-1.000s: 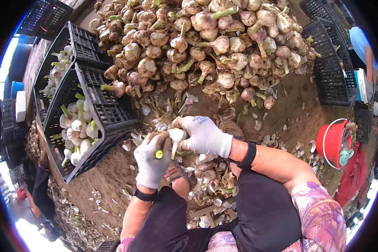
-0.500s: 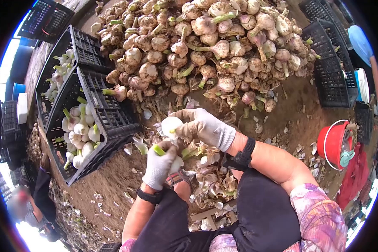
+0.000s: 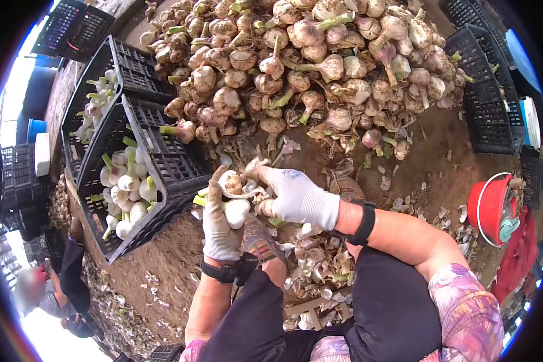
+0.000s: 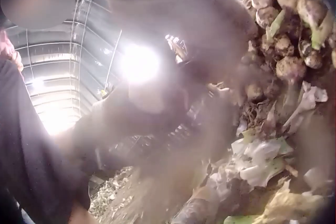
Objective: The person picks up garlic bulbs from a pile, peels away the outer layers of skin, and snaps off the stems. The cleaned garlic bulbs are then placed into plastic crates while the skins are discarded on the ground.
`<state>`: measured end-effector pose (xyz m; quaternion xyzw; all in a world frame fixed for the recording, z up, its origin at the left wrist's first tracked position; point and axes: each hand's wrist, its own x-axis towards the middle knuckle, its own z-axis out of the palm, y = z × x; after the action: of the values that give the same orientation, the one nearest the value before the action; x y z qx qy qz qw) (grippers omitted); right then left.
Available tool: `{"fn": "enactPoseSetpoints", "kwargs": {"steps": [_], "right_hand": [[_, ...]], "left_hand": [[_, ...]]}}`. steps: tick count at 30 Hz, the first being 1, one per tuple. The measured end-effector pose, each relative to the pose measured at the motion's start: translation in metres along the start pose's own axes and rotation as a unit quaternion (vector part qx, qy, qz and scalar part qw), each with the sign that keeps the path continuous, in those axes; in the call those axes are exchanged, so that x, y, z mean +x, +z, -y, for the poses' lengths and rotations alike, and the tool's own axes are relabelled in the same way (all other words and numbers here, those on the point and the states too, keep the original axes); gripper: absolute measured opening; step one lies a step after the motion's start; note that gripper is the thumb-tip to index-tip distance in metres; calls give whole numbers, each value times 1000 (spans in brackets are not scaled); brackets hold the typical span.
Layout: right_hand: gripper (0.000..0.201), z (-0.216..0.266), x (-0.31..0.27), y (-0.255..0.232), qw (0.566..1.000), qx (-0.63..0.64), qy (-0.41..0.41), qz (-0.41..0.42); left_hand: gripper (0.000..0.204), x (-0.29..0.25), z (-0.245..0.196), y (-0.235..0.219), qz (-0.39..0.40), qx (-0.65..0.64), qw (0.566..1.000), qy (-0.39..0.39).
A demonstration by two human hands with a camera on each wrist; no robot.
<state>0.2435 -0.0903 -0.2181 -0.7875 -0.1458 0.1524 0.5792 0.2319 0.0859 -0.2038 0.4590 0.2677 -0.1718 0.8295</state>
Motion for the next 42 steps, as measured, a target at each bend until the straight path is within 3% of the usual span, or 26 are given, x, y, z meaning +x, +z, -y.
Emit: {"fn": "enactPoseSetpoints", "kwargs": {"steps": [4,5,6,8,10,11,12,15,16,18,20,23,24,25,26,27,29,30,32,33,34,35,36,38,40,42], "right_hand": [[25,3,6,4,973,192,130,13],[14,4,8,3,904,397,154,-30],[12,7,11,-1,860,473,142,-129],[14,-10,18,-33,868,439,161,-165],[22,-26,29,-47,923,316,159,-149],[38,-17,29,-56,966,-38,249,-49],[57,-14,26,-55,962,-198,186,18],[70,-20,15,-28,998,-54,10,-4],[61,-17,16,-20,999,-26,-38,-8],[52,-5,21,-21,989,-102,47,96],[46,-13,16,-13,991,-118,63,26],[50,-19,9,-20,991,-125,36,14],[51,-24,9,-17,997,-40,66,5],[52,-30,8,-11,994,47,98,-4],[53,-35,7,-8,982,134,133,-15],[60,-36,10,-10,932,312,181,25],[72,-31,18,-13,866,468,173,28],[75,-28,19,-13,838,519,167,7],[87,-21,22,-24,785,592,177,48],[89,-14,23,-27,775,605,179,38],[90,-6,26,-30,766,617,178,33],[99,-3,27,-32,772,608,178,55],[96,-2,27,-31,753,631,178,47],[81,8,21,-34,718,673,176,30],[58,5,16,-32,769,624,139,19],[56,1,10,-24,784,605,140,-17]], "left_hand": [[48,1,2,6,-19,-36,999,0],[49,2,6,-5,6,-26,1000,-8],[49,1,5,-9,17,-42,999,-18],[50,1,3,-11,42,-78,995,-38],[50,-1,4,-13,64,-111,991,-39],[51,0,4,-17,82,-118,989,-43],[51,2,3,-19,99,-125,986,-46],[47,1,-7,-10,100,-208,963,-140],[47,3,-10,-11,88,-205,962,-155],[48,7,-22,-14,66,-224,951,-203],[48,-3,-67,3,46,-175,971,-153],[44,19,-155,5,73,-202,976,-39],[43,19,-187,10,90,175,964,179],[43,19,-219,16,-57,504,780,367],[43,43,-253,-1,-76,359,863,348],[44,68,-288,-18,-98,193,914,342],[51,89,-313,-26,-3,-97,963,251],[59,83,-303,-15,38,-59,968,241],[40,70,-235,30,-11,153,923,353],[26,52,-194,53,-24,271,897,349],[21,44,-168,57,32,454,814,360],[22,31,-131,75,5,393,876,280],[30,25,-103,78,59,328,919,210],[37,22,-60,81,110,246,961,68],[34,16,-37,92,128,216,967,45],[33,15,-21,93,109,233,963,87]]}}
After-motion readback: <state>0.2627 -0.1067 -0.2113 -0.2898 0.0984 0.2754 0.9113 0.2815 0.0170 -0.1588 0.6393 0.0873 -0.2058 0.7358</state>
